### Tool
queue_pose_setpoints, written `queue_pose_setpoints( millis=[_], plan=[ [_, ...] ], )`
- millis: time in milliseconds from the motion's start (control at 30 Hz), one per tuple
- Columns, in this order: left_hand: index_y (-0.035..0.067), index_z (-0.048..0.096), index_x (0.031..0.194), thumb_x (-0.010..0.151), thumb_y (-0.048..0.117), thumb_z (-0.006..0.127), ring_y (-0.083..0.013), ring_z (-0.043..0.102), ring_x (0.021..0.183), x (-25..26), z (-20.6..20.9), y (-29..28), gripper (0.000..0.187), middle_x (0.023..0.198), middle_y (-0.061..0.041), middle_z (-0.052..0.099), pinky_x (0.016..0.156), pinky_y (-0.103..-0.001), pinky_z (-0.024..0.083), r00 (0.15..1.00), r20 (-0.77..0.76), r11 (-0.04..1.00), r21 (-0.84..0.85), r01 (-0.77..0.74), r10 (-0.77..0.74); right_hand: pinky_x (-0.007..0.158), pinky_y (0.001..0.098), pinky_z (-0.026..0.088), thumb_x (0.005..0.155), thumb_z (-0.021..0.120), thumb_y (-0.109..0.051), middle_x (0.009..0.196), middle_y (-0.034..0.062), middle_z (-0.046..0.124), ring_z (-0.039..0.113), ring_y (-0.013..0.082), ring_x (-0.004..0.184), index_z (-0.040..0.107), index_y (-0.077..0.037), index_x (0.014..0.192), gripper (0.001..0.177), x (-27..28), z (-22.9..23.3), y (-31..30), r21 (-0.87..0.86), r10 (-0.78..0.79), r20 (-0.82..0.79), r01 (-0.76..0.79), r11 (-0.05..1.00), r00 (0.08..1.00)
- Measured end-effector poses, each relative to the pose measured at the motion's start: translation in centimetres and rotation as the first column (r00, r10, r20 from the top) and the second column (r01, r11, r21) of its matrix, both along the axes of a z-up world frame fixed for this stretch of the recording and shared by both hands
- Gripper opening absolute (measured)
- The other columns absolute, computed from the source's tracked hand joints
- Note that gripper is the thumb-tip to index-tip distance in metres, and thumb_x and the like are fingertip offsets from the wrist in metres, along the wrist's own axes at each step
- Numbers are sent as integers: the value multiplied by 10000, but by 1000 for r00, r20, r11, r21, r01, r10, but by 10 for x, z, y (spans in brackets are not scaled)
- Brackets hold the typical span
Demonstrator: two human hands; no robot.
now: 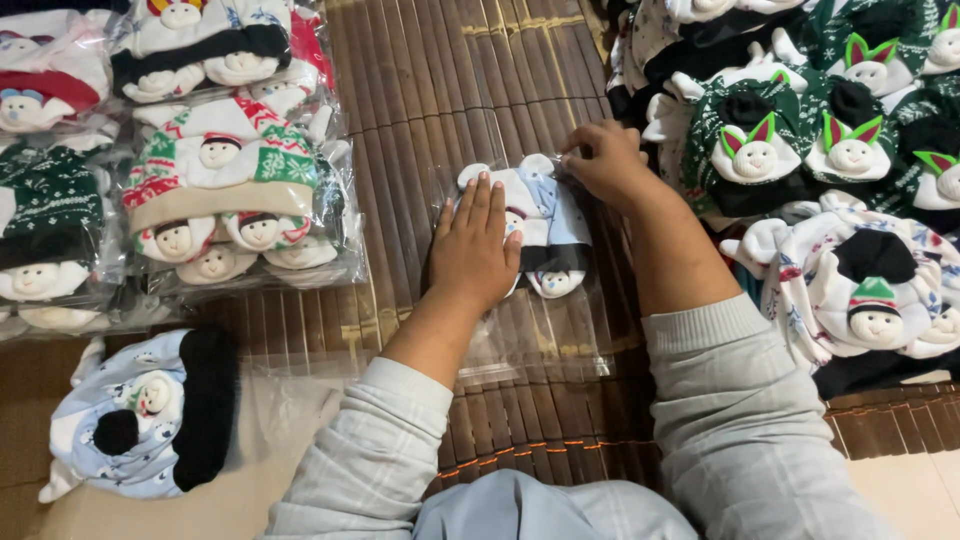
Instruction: Packaging baby hats into individual plastic bags
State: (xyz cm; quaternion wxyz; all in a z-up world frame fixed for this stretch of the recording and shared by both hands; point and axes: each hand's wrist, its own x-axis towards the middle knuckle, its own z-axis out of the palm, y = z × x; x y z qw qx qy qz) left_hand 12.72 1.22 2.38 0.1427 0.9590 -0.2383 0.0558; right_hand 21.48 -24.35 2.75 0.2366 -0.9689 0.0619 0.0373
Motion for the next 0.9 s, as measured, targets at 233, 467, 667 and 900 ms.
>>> queue_pose_setpoints(
  millis=[233,467,667,900],
  plan=[
    [18,240,1598,1028,411,358,-338,208,1561,0,1,0,702,1671,-213,216,1238,-572,183,999,-33,1000,-1,3,-3,648,334,477,828,756,-260,847,75,705,666,206,748,705,-158,939,158,12,23,-10,291,6,-37,5,957,999],
    [21,270,1590,1024,416,362,-334,237,1552,1,-4,0,696,1661,-211,250,1231,-568,200,1000,19,1000,-17,-2,2,738,364,493,904,784,-283,869,12,707,678,223,883,691,-210,1018,164,13,-16,-26,195,61,123,-85,977,991],
    [18,296,1579,1023,416,392,-337,276,1538,2,-8,-1,690,1647,-215,284,1219,-571,230,997,78,999,-37,-1,4,765,417,518,944,789,-294,898,66,678,667,291,907,690,-215,1037,157,2,-38,-25,120,43,295,-82,989,955],
    [18,277,1588,1021,420,378,-339,241,1551,0,-2,0,702,1659,-217,251,1230,-575,196,1000,26,1000,-20,-2,2,746,476,564,949,723,-131,1021,92,617,653,328,974,657,-130,1174,235,-29,26,16,-250,105,397,-2,968,912]
  ],
)
